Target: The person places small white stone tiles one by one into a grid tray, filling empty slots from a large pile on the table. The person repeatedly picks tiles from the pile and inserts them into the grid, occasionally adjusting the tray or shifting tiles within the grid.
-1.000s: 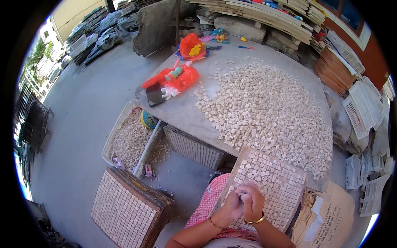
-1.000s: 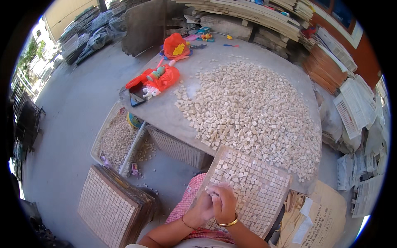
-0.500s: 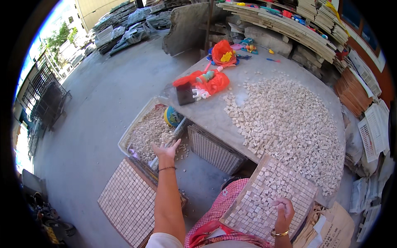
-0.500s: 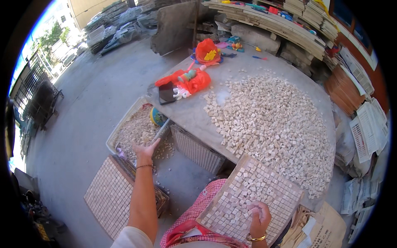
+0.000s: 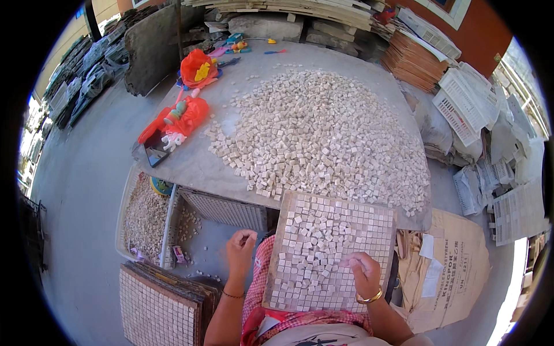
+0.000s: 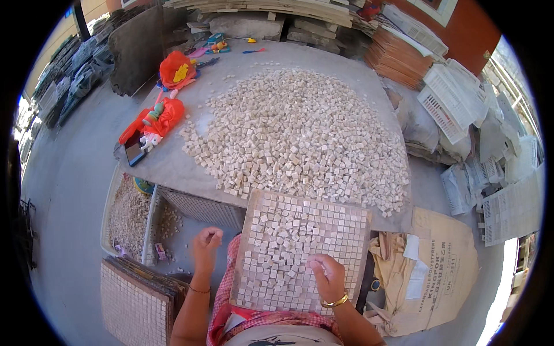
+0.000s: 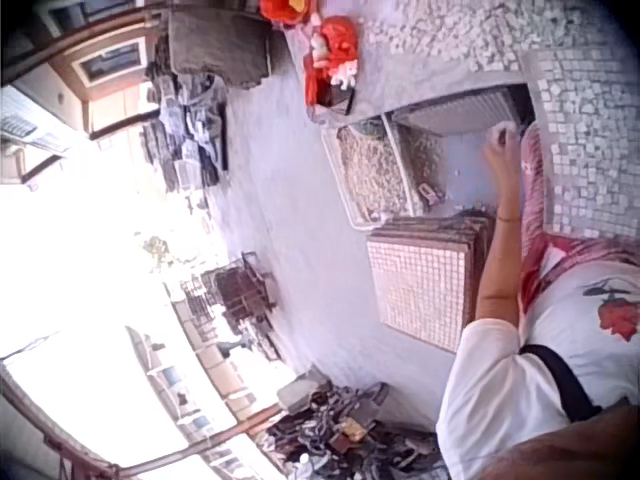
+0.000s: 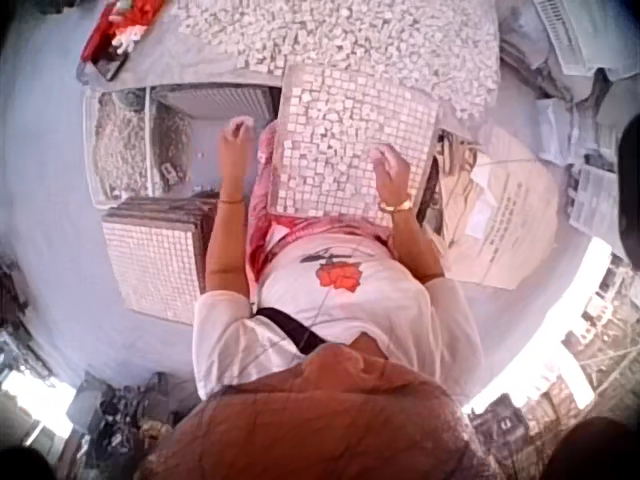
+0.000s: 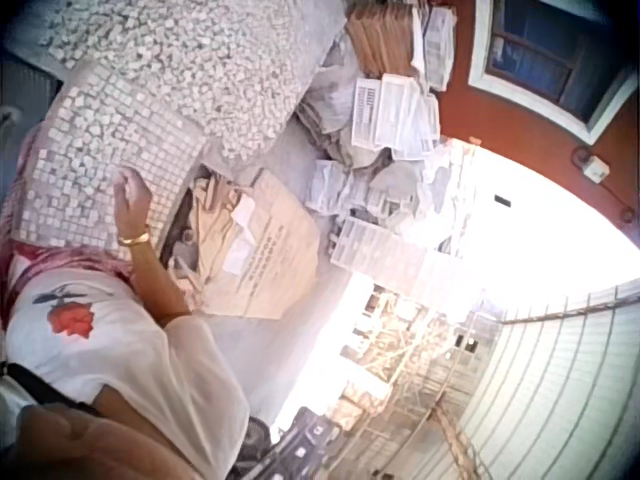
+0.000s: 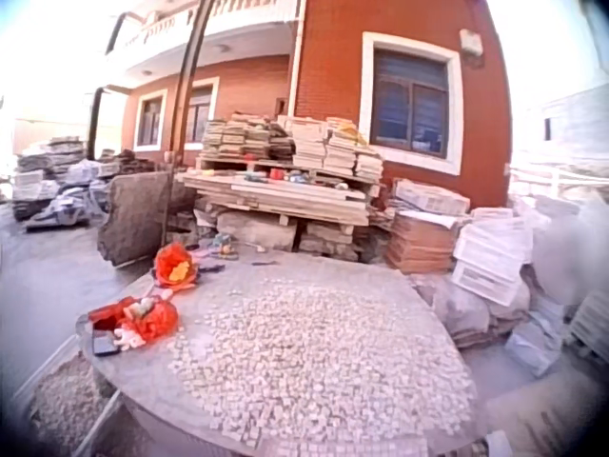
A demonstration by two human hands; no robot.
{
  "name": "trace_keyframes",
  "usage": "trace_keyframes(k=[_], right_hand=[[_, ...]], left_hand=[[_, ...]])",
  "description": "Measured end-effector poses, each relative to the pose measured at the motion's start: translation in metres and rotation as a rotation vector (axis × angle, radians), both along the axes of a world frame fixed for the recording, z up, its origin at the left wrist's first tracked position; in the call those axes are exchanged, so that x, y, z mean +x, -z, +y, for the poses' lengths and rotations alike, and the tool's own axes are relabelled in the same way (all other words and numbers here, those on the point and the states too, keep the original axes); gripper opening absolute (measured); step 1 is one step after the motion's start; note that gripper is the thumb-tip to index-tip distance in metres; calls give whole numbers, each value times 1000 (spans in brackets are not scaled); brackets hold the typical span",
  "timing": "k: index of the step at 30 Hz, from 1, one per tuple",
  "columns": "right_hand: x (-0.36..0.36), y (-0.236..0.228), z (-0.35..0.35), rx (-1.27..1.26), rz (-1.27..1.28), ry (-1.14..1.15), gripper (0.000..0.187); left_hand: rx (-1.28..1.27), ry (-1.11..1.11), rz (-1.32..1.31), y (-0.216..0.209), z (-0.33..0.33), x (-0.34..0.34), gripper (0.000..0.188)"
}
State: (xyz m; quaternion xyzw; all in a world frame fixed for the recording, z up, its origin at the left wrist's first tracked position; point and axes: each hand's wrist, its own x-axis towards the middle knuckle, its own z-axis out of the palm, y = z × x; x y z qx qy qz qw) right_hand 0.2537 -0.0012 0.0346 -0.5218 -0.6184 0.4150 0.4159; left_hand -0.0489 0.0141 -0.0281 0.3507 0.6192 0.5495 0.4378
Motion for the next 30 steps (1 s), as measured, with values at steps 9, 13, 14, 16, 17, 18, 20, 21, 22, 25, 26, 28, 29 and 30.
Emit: trace_keyframes(k=[9, 13, 14, 16, 17, 18, 20, 21, 22, 25, 26, 28, 29, 30], right_hand=[[0, -9, -2, 87, -157, -71, 10], [16, -2, -1, 68, -163, -68, 9], [18, -1, 0, 47, -157, -71, 9], [19, -2, 1, 68, -159, -53, 9], [20, -3, 2, 77, -162, -47, 9], [20, -3, 2, 82, -165, -51, 8], [19, -2, 4, 91, -171, -60, 8], [18, -1, 5, 97, -168, -65, 8], [16, 0, 6, 103, -166, -71, 8], [14, -2, 9, 108, -168, -90, 7], [13, -3, 10, 107, -171, -97, 7], [13, -3, 11, 113, -183, -105, 7], [12, -3, 12, 115, -189, -110, 7], [12, -2, 12, 113, -199, -110, 7]], left_hand=[[384, 382, 818, -28, 46, 56, 20], [357, 359, 808, -25, 48, 51, 19], [307, 369, 770, -27, 44, 46, 17], [210, 390, 689, -35, 31, 39, 13], [180, 429, 665, -37, 25, 37, 12], [150, 468, 642, -38, 18, 35, 12], [135, 501, 632, -36, 11, 34, 12], [150, 492, 645, -34, 8, 37, 13], [166, 483, 658, -33, 6, 38, 14], [136, 490, 618, -36, 7, 41, 13], [167, 503, 655, -33, 7, 40, 13], [229, 526, 726, -27, 6, 35, 12], [247, 527, 732, -26, 5, 34, 11], [264, 527, 735, -27, 6, 34, 11]])
